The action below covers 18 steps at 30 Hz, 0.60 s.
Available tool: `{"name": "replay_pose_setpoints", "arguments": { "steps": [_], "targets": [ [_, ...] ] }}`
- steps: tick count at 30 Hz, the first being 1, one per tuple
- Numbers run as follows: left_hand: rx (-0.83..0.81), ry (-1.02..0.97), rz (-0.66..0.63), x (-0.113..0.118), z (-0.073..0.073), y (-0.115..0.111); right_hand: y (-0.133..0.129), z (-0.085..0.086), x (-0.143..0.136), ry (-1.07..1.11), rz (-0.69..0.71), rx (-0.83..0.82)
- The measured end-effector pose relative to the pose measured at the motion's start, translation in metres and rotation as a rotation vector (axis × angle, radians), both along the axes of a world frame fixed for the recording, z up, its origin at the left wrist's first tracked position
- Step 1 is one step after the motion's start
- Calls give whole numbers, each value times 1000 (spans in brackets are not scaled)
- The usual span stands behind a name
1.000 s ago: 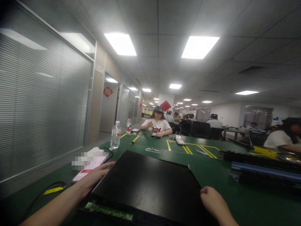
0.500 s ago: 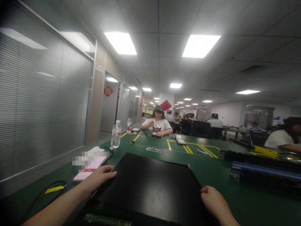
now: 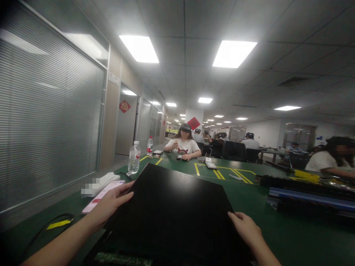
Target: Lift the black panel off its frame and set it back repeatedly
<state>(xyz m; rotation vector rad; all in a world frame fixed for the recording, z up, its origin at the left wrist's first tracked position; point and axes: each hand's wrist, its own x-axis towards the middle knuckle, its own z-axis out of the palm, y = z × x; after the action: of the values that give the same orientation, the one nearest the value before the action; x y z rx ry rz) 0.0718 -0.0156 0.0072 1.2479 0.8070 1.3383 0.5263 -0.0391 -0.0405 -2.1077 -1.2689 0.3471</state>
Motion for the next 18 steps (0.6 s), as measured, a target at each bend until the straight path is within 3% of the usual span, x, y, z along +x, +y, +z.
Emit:
{"name": "replay_pose_setpoints", "arguments": {
  "steps": [4,7,11,15,18],
  "targets": [
    [28,-7,35,-11,4,17,-9,19,-14,360,101,149],
    [-94,-33,58,-21,10,34,-18,41,-27,598,227,279],
    [-149,-36,11,-28,21,49,-25,58,-40,654,215,221],
    [-58,153,15,-45,26,69,-28,54,-43,684,192,138],
    [74,394,298,-76,19,92,-24,50,-36,440,131,214]
  ]
}}
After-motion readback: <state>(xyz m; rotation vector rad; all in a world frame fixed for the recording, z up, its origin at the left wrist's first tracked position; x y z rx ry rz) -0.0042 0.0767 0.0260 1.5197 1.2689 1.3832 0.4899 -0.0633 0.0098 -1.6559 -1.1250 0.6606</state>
